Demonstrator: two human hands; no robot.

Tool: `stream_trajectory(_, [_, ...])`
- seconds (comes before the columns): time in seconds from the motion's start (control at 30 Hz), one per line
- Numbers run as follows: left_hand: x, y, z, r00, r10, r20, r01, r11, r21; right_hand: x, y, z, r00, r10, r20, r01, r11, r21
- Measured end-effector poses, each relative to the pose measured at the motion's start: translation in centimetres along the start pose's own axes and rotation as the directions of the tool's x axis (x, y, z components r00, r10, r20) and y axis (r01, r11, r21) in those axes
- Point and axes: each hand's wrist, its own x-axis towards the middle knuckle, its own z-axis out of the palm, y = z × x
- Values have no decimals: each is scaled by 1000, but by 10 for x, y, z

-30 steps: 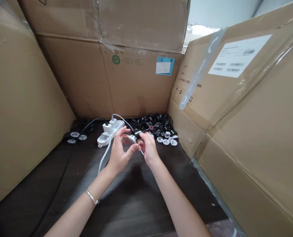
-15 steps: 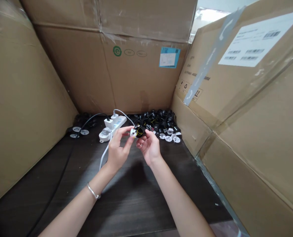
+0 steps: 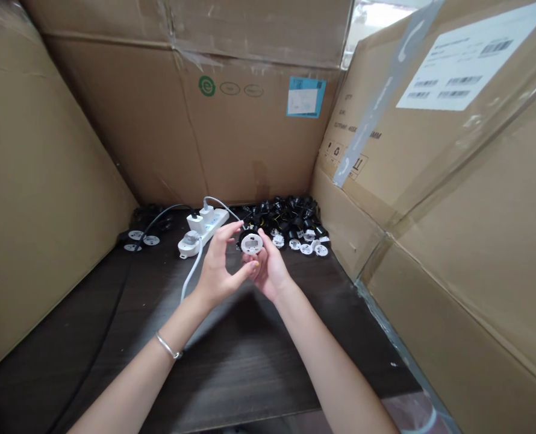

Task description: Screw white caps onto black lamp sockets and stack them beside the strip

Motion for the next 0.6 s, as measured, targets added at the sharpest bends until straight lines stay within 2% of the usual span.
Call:
stream_trajectory(0.1, [0,0,2,998,23,56,-24,1000,17,0,1,0,983,177,53,-182,978,98])
stream_trajectory(0.17, [-2,0,4,999,5,51,-5,1000,0,1,2,-3,987,159,-12,-159,987,-8])
stream_trajectory(0.2, [-2,-1,4,999,-8,47,8,1000,-3,2,3,-4,992,112,-61,-118,987,-107])
stream_trajectory(0.27, [-3,-3,5,999,-34,41,34,999,12,3,3,-8,990,-61,-129,15,943,-332])
stream_trajectory(0.33, [-4,-5,4,998,-57,26,56,997,50,4,2,-10,959,-256,-124,170,865,-472])
stream_trajectory(0.37, [-4,-7,4,998,-67,10,66,995,74,4,1,-11,941,-321,-107,235,848,-476])
stream_trajectory(0.43, [-3,-9,3,996,-77,-34,80,989,126,2,-3,-10,931,-359,-69,308,870,-384])
stream_trajectory(0.5, [-3,-10,2,996,-68,-64,79,982,174,0,-7,-7,948,-319,-20,302,914,-270])
stream_trajectory(0.6, [-3,-10,2,997,-29,-67,42,976,213,-2,-9,-5,965,-261,25,259,937,-232])
